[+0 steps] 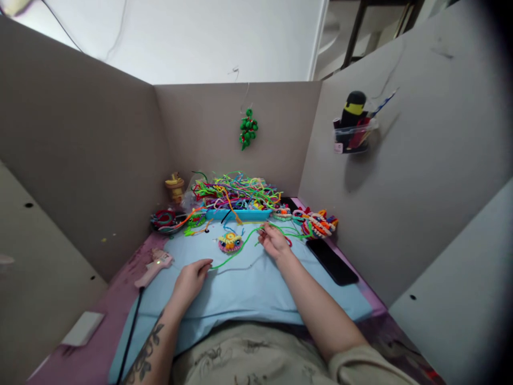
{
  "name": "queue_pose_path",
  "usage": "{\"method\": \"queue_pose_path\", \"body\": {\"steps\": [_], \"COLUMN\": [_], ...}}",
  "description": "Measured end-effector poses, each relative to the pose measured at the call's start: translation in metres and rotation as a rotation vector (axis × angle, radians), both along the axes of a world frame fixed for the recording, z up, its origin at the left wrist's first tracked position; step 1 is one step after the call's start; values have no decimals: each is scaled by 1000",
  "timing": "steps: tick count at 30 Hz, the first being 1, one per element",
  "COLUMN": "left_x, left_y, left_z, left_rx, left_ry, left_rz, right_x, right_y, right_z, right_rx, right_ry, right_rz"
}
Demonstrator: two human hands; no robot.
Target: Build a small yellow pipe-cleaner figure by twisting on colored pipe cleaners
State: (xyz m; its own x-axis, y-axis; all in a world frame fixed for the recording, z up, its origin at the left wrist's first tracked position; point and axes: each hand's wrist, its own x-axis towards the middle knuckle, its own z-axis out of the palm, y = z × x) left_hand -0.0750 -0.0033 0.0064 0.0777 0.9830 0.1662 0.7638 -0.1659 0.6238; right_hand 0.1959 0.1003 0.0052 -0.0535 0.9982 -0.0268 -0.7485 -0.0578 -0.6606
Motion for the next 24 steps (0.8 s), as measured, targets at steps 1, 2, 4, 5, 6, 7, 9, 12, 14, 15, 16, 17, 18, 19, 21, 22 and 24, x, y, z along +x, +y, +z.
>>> {"method": "queue_pose_path", "body": {"steps": [1,2,4,5,6,7,9,12,14,15,16,17,18,19,21,22,24], "left_x": [0,0,-1,-1,-1,-1,-2,-3,-4,-4,-4,-4,-5,-6,-8,-9,-11], "left_y": [0,0,0,0,-1,-1,-2,-2,-2,-2,-2,-2,-2,-3,-4,-4,-5], "left_z": [0,-1,-2,-2,-1,-1,0,3,5,6,7,9,10,11,13,13,13], "left_rx": [6,18,40,44,49,55,86,176,230,244,248,246,242,239,241,245,258], "left_ry": [-20,-43,-94,-115,-127,-127,-99,-52,-49,-56,-62,-67,-65,-54,-5,27,102], "left_rz": [11,26,59,75,87,94,100,101,121,145,174,203,223,230,215,202,177], "right_x": [2,3,6,7,8,8,9,8,9,9,9,9,10,10,11,11,11], "right_y": [1,2,3,3,3,3,3,2,2,2,2,3,4,4,5,5,4], "right_z": [0,0,1,1,1,2,2,3,3,3,3,3,3,3,3,3,4], "right_rx": [1,4,14,18,23,26,32,34,28,25,24,24,24,24,24,29,50], "right_ry": [8,12,5,-3,-13,-24,-43,-48,-34,-25,-19,-13,-8,-4,-1,-3,-15], "right_rz": [-11,-22,-38,-46,-54,-65,-84,-97,-101,-101,-100,-101,-108,-120,-156,-172,-179]}}
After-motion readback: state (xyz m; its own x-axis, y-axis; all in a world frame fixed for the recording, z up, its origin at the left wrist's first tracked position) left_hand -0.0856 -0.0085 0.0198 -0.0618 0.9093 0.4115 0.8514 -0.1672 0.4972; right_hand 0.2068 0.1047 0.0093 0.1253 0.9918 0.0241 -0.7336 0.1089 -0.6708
